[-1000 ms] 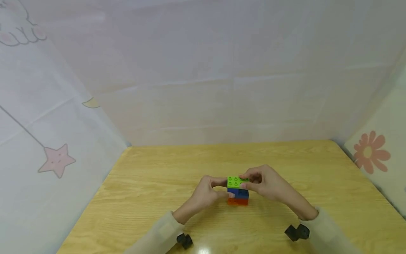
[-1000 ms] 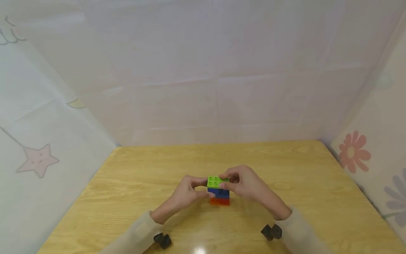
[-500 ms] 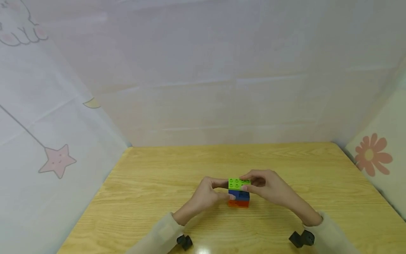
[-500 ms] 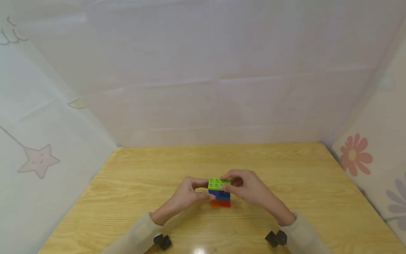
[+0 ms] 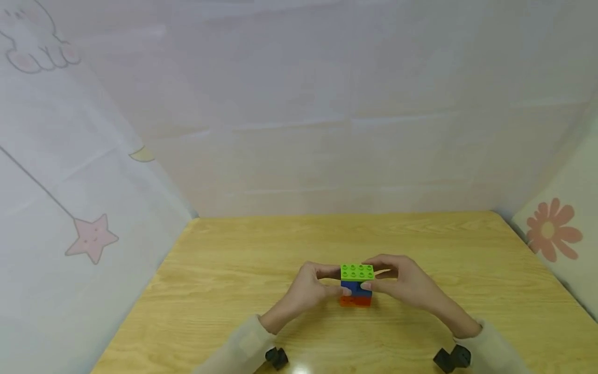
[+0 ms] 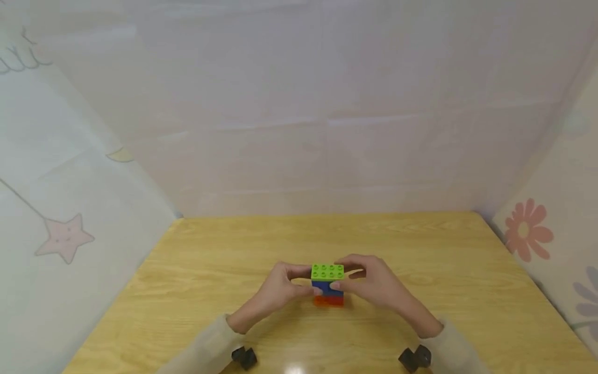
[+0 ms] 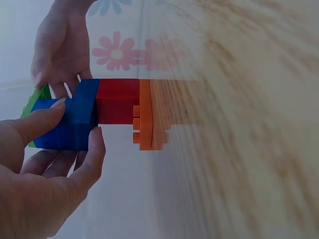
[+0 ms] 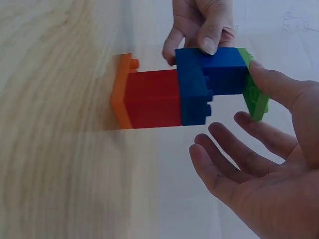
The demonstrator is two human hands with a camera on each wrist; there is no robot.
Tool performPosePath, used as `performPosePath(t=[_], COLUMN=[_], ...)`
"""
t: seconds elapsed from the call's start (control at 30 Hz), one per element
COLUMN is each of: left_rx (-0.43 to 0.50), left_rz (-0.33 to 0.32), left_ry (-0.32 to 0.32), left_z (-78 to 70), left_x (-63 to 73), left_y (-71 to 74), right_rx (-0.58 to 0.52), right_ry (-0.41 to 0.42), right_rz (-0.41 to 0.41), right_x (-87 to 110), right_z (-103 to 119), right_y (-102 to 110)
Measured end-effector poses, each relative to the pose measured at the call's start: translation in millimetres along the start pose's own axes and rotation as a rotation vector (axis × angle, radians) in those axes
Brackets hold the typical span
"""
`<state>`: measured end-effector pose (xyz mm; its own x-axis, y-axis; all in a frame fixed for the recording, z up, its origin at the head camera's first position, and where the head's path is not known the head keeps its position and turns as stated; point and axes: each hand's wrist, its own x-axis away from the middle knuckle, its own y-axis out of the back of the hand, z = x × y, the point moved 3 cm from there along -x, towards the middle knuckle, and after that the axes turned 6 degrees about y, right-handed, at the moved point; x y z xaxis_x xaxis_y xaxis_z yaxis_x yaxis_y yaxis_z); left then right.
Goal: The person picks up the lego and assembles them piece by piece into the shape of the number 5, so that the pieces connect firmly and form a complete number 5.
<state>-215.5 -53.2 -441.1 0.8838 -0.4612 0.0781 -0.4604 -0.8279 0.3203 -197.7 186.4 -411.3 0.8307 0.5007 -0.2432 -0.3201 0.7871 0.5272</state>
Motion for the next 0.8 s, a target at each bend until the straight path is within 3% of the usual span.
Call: performPosePath(t=[0.37, 0.5, 0.8], left_rx=[0.002, 0.022, 0.025], left_rz=[-0.004, 0.005, 0.006], left_ry=[0.000, 0.001, 0.018], left_z=[-4.1, -3.2, -1.7], left_x=[-0.2, 1.3, 4.3], left_y=[0.2, -0.3, 0.8], right_rx=[-0.194, -0.187, -0.172], right_ry=[-0.098, -0.082, -0.135], right_rz=[0.060, 0.063, 0.082], right_x=[6.9, 8.3, 7.7], right_z=[-21.1, -24.5, -34.5], right_y=[-8.9, -11.5, -19.3])
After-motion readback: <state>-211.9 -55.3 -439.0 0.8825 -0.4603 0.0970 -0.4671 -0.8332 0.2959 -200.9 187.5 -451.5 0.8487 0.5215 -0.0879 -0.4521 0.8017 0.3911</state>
